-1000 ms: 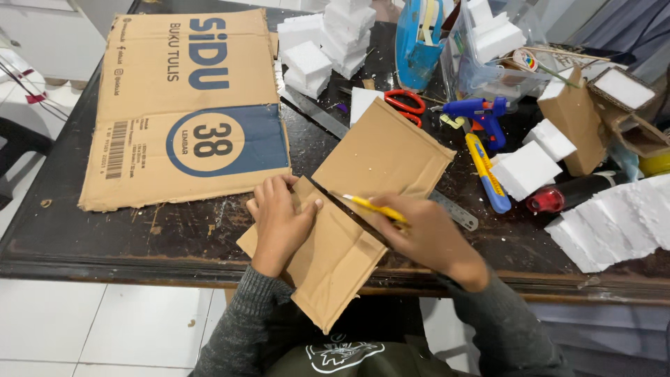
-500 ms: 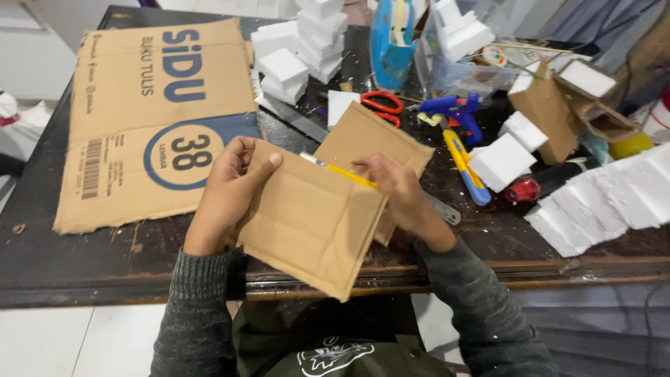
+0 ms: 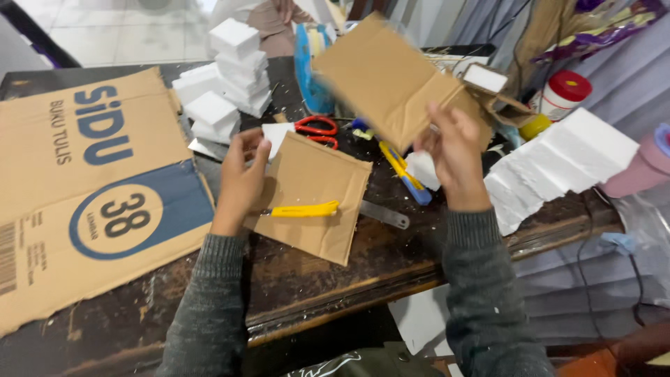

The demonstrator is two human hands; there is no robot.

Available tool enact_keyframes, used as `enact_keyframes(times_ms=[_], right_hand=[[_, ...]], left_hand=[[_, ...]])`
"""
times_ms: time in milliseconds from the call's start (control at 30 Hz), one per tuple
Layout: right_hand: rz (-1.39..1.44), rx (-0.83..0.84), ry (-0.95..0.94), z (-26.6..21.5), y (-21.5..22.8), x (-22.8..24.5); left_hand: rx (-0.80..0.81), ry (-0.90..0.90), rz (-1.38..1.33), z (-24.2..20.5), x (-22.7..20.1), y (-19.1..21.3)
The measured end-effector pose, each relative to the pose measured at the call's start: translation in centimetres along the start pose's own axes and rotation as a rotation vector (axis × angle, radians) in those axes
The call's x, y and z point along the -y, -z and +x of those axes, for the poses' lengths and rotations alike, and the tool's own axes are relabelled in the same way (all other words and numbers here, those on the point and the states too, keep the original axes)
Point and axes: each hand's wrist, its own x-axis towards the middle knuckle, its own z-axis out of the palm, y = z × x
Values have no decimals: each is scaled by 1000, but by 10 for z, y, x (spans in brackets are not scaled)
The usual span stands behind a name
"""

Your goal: The person cuts a piece of cardboard using a utility knife and a metal ruler. They measure and score the cardboard, then fold it along the cut line to separate the piece.

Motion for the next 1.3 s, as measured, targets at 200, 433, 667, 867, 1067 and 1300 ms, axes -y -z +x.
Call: enact_keyframes(times_ms=[200,433,667,867,1067,1300], right_hand=[[91,-190,-91,76,-42,23],[219,-352,-149,158,-38,-41],[0,-389,-86,187,-10,-71],[-69,-387,32,141,-20,-61],[-624,607,317,-30,-77,-45],[-1122,1027,617,-71,-69,-96]], left_hand=[[78,24,309,-21,-14,-2],[84,-4,343,-19,-5,1],[149,199,388,-24,-27,1],[192,345,346,-27,-33,5],[222,332,314,-20,-3,12],[190,385,5,-11,29,33]])
